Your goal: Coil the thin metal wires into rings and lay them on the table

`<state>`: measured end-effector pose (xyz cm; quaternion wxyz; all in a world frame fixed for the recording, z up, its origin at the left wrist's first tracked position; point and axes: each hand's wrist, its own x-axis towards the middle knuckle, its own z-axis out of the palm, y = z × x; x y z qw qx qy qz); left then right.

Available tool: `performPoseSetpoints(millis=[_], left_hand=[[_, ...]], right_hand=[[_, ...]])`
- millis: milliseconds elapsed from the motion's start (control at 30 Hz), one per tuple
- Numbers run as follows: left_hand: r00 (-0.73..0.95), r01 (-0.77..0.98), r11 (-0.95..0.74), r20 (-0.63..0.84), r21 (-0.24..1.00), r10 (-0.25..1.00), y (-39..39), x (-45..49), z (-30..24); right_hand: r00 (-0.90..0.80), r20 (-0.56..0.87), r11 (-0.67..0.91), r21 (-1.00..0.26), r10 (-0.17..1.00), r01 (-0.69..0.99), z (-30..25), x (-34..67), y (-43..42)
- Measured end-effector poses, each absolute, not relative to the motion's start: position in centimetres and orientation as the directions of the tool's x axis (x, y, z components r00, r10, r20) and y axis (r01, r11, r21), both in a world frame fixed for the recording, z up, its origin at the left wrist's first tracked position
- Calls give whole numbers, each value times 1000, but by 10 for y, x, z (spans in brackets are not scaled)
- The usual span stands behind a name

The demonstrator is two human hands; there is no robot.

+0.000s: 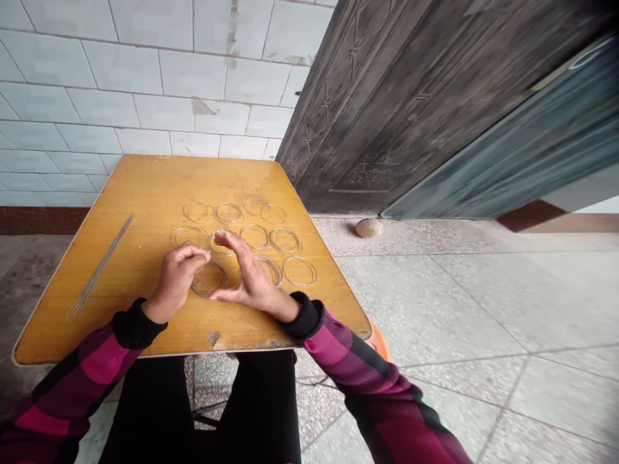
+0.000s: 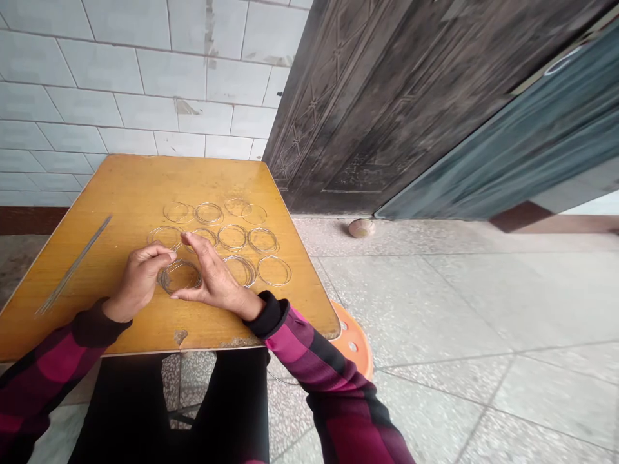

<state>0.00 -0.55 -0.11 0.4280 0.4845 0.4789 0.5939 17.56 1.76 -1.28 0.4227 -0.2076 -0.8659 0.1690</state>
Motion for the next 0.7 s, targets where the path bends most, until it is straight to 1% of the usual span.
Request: performPoseSetpoints(millis=[100,200,300,367,433,500,567,633,700], left_hand=[[-158,-55,-156,146,986,977,-6,0,1],[-143,-111,-98,82,989,986,-6,-2,3],[-57,-216,30,-43,976,997,-3,-4,7],[23,-315,142,-142,938,990,0,-5,9],[45,-417,214,-215,883,976,2,-5,11],[-7,-510,215,-254,833,967,3,-5,11],[-77,-570,171,-259,804,963,3,-3,11],[-123,-585,126,-240,801,963,1,-1,9],[-132,-570,104,-216,815,967,-1,0,7]], right_hand=[[-549,665,853,-477,507,211,-14,176,17],[-554,648,840,-504,522,202,-15,178,17],[-593,608,817,-555,528,159,-14,181,21],[-620,588,804,-582,520,122,-13,184,24],[-615,582,786,-609,532,104,-11,185,26],[-567,588,763,-635,577,118,-10,185,28],[-513,603,753,-642,611,142,-10,184,30],[-491,629,769,-622,603,148,-11,181,32],[-498,654,796,-589,569,136,-14,179,33]])
